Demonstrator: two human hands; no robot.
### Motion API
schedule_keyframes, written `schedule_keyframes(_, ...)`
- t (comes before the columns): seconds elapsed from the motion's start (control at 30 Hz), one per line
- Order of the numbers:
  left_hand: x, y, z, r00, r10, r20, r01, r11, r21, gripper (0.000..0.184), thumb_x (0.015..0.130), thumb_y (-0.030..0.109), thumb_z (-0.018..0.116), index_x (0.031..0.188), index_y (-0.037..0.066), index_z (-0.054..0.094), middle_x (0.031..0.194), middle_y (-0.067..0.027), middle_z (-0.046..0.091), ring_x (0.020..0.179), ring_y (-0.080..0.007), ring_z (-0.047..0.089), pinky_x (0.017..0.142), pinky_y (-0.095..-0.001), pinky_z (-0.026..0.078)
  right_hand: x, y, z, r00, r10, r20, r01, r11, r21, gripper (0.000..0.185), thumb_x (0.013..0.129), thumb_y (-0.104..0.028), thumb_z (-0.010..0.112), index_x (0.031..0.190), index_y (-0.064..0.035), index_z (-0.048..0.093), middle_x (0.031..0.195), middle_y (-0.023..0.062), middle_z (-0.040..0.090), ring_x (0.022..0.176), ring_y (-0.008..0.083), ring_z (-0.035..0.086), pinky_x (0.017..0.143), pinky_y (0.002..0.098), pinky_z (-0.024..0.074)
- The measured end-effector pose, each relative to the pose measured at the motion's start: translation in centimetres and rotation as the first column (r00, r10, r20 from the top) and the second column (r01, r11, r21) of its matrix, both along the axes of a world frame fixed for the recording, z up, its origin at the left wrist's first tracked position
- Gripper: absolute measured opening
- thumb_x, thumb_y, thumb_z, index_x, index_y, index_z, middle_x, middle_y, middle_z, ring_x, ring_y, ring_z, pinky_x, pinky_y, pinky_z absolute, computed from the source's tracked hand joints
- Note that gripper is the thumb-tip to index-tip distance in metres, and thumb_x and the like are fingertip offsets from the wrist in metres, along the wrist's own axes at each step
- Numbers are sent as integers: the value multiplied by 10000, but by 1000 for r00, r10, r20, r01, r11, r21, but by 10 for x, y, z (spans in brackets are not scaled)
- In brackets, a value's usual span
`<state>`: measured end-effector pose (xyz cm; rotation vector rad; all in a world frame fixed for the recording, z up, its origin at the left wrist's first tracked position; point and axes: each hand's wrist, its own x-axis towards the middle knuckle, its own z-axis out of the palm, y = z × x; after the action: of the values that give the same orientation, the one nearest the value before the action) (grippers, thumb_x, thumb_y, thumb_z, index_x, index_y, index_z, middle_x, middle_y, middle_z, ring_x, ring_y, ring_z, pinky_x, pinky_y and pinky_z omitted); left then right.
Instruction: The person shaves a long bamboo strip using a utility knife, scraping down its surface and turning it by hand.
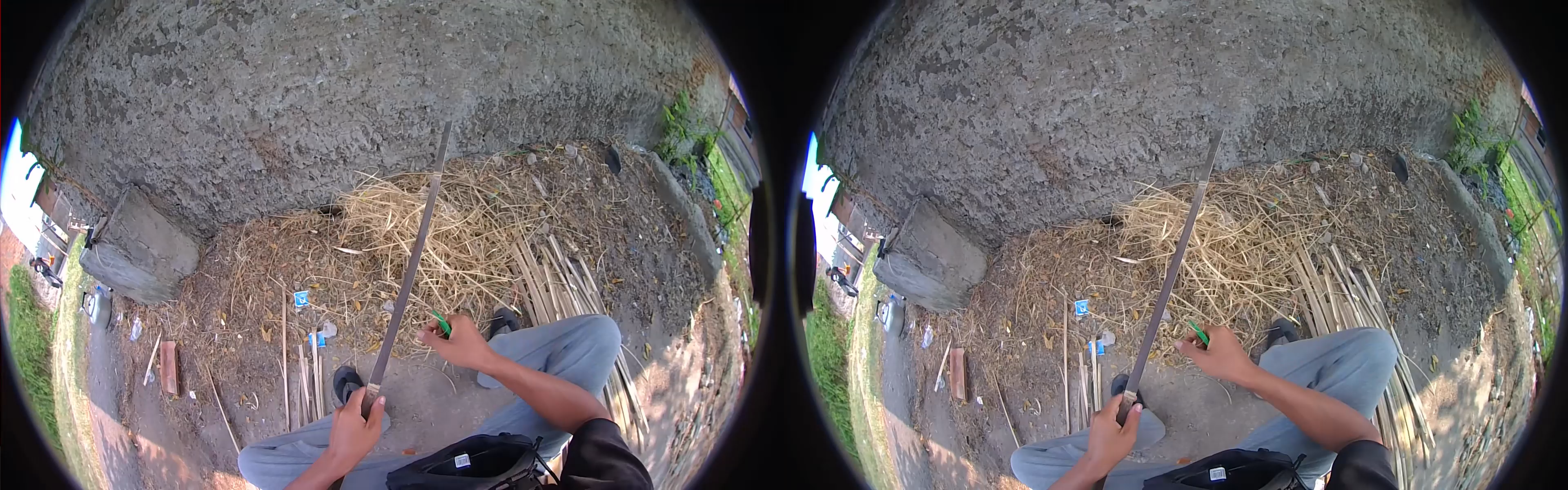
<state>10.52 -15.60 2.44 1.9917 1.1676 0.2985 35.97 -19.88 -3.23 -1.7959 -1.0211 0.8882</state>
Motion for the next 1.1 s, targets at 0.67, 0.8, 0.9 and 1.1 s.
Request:
schedule_keyframes(0.67, 8, -5, -48, 887, 287, 363, 73, 688, -722, 107, 972, 125, 593, 990, 20, 598, 621, 68, 471, 509, -8, 415, 454, -211, 308, 21, 7, -107, 995, -83, -59, 73, 985, -159, 598, 986, -337, 544, 1440, 13, 373, 981, 179, 702, 561, 134, 574, 483, 326, 435)
schedule_keyframes(0.8, 2, -1, -64, 888, 261, 379, 44, 772, -634, 100, 974, 110, 584, 1022, 22, 589, 632, 67, 471, 513, -4, 409, 455, -205, 298, 15, -4, -48, 604, 299, 739, 121, 882, -456, 728, 978, -379, 513, 1513, -10, 184, 874, 196, 692, 814, 309, 690, 667, 419, 521)
schedule_keyframes(0.9, -2, 2, -69, 903, 231, 362, 31, 805, -592, 95, 974, 105, 581, 1014, 19, 592, 640, 62, 480, 519, -1, 409, 454, -205, 293, 28, -4, -52, 646, 392, 655, 8, 855, -519, 760, 958, -389, 541, 1527, -43, 174, 817, 179, 677, 745, 323, 686, 610, 441, 518)
schedule_keyframes(1.1, -3, 1, -72, 907, 234, 350, 47, 770, -636, 101, 974, 110, 581, 1015, 18, 591, 641, 60, 485, 514, -5, 407, 452, -205, 290, 18, 1, -50, 756, 138, 640, 10, 975, -222, 366, 941, -320, 588, 1209, -103, 464, 801, 188, 665, 649, 378, 657, 537, 496, 503)
